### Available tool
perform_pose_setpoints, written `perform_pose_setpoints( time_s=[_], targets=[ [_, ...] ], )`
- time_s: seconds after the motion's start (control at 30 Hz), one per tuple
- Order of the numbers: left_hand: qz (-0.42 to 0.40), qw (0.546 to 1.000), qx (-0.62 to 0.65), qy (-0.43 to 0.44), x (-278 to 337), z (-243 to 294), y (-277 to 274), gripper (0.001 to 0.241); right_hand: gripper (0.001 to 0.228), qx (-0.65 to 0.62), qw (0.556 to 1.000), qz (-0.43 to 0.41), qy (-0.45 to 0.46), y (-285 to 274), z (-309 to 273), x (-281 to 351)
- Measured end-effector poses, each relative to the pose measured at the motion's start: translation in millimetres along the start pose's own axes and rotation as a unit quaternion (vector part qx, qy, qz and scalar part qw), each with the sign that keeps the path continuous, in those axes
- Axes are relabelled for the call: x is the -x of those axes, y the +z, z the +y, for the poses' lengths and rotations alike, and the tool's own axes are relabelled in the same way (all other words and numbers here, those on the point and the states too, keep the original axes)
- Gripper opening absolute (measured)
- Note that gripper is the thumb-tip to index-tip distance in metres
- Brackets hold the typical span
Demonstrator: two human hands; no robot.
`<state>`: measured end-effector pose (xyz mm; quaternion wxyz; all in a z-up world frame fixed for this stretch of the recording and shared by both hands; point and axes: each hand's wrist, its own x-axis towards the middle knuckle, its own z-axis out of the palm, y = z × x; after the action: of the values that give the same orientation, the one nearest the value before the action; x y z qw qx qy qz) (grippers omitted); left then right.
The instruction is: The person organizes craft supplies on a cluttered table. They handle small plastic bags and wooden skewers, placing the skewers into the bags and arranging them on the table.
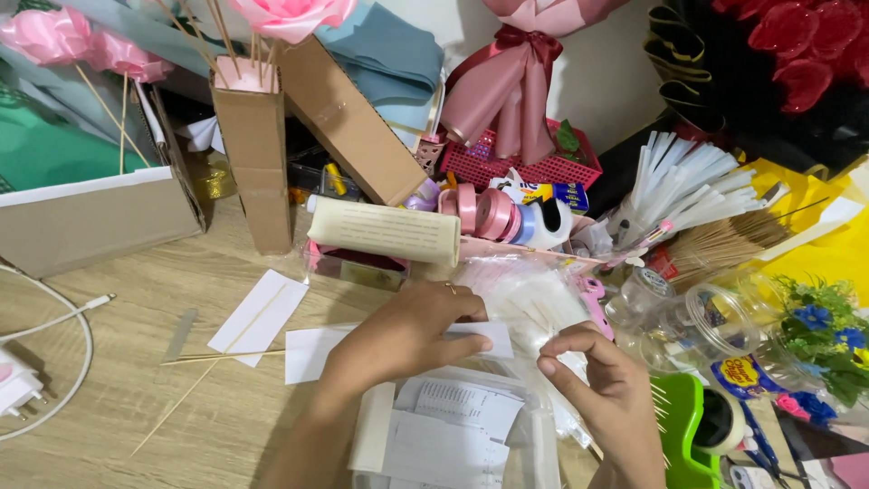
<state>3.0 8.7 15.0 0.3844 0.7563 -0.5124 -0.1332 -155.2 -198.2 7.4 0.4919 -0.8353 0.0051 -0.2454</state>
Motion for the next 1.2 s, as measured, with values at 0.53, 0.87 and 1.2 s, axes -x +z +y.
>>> perform_pose_setpoints(
  time_s=[0.53,0.87,1.2],
  targets=[
    [0.003,0.999,-0.043,0.031,-4.2,-9.2,12.6,0.026,0.024,0.033,0.991,-0.125,-0.033,2.8,-6.7,-9.3],
    [-0.032,0.998,-0.057,-0.002,1.4,-18.1,11.4,0.03,0.025,0.038,0.994,-0.106,-0.011,-16.6,-1.1,-3.1],
    [0.068,0.978,-0.002,-0.197,23.7,-12.7,-39.8,0.027,0.024,-0.13,0.983,0.12,0.048,-83.6,42.9,39.3]
  ],
)
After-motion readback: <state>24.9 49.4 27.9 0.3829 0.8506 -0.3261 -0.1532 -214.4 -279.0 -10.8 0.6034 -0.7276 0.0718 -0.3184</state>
